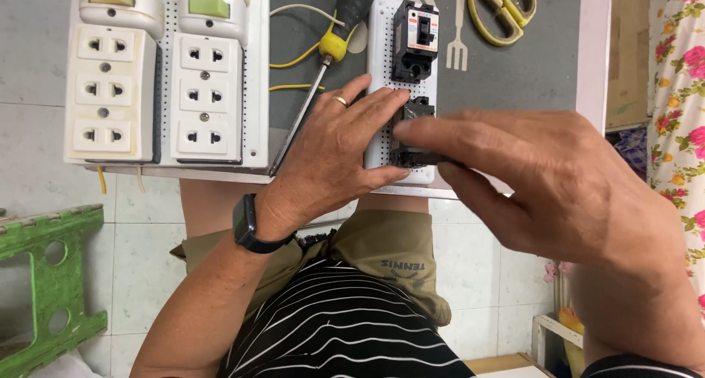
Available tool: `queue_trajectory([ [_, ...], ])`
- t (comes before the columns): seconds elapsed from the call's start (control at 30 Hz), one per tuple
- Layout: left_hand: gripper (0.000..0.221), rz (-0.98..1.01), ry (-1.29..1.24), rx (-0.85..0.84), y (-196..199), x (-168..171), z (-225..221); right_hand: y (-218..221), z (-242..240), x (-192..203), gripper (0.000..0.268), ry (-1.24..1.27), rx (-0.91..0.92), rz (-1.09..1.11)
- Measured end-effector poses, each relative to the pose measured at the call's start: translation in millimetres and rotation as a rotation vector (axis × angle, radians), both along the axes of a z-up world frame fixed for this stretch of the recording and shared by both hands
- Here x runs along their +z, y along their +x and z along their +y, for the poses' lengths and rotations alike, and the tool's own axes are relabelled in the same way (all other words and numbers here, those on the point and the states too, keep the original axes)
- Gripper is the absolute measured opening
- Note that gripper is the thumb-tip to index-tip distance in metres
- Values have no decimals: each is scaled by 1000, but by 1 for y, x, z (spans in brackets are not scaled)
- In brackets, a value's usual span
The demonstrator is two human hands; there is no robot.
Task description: Attaching and securing electrical components like circuit breakers to a mounting board using a screwdriver.
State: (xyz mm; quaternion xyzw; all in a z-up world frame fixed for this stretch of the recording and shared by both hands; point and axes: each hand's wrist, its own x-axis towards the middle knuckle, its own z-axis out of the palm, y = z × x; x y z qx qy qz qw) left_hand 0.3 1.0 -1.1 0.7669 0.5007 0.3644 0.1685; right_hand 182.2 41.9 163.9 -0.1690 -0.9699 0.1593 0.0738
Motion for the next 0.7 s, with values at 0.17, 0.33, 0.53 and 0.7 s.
queue_trajectory([
  [0.17, 90, 8, -14, -4, 1, 4, -1, 2, 1, -4, 27, 55, -41, -10],
  [0.33, 90, 4, 11, -16, -1, 4, 0, 6, 2, -6, 27, -8, -66, -22],
  [0.53, 89, 28, -23, 1, -1, 6, 0, 7, 2, -4, 44, -32, -137, -98],
  [0.7, 90, 36, -14, -3, -1, 4, 0, 13, 4, -16, 27, 152, -154, 21],
])
